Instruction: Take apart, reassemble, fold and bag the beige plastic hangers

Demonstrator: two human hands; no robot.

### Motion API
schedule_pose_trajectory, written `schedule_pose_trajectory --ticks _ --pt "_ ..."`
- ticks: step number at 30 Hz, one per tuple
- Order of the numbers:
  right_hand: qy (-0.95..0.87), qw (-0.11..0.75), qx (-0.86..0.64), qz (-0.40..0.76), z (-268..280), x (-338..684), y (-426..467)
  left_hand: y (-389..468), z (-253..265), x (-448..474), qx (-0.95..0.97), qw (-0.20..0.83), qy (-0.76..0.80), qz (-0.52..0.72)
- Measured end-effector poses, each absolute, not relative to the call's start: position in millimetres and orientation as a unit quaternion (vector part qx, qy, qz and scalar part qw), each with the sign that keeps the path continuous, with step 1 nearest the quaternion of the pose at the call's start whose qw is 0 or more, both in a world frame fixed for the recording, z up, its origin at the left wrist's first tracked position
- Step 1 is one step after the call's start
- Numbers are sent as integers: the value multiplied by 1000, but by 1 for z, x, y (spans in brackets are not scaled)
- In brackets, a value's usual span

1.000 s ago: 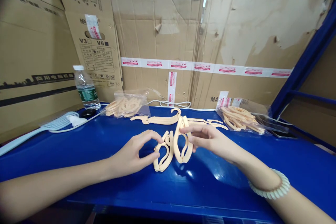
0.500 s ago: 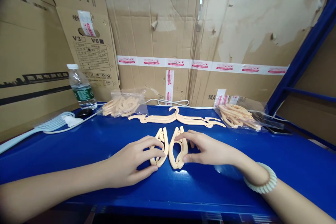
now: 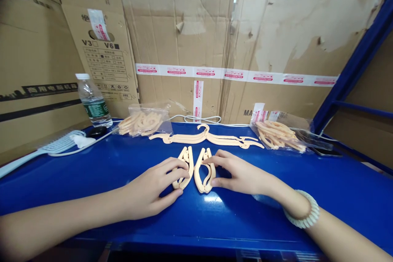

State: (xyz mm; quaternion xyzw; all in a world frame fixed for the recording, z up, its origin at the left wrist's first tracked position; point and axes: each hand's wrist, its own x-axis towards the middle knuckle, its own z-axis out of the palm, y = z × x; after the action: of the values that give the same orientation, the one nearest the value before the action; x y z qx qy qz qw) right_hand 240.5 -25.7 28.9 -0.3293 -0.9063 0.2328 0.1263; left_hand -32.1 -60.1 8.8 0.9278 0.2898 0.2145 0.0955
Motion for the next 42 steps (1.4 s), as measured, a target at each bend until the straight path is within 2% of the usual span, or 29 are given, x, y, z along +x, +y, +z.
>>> schedule_pose_trajectory --ticks 30,42 --pt "-903 136 -343 222 32 244 -23 -58 10 -32 910 159 298 241" --pt "-902 123 -343 230 36 246 -23 -34 4 -31 761 301 407 406"
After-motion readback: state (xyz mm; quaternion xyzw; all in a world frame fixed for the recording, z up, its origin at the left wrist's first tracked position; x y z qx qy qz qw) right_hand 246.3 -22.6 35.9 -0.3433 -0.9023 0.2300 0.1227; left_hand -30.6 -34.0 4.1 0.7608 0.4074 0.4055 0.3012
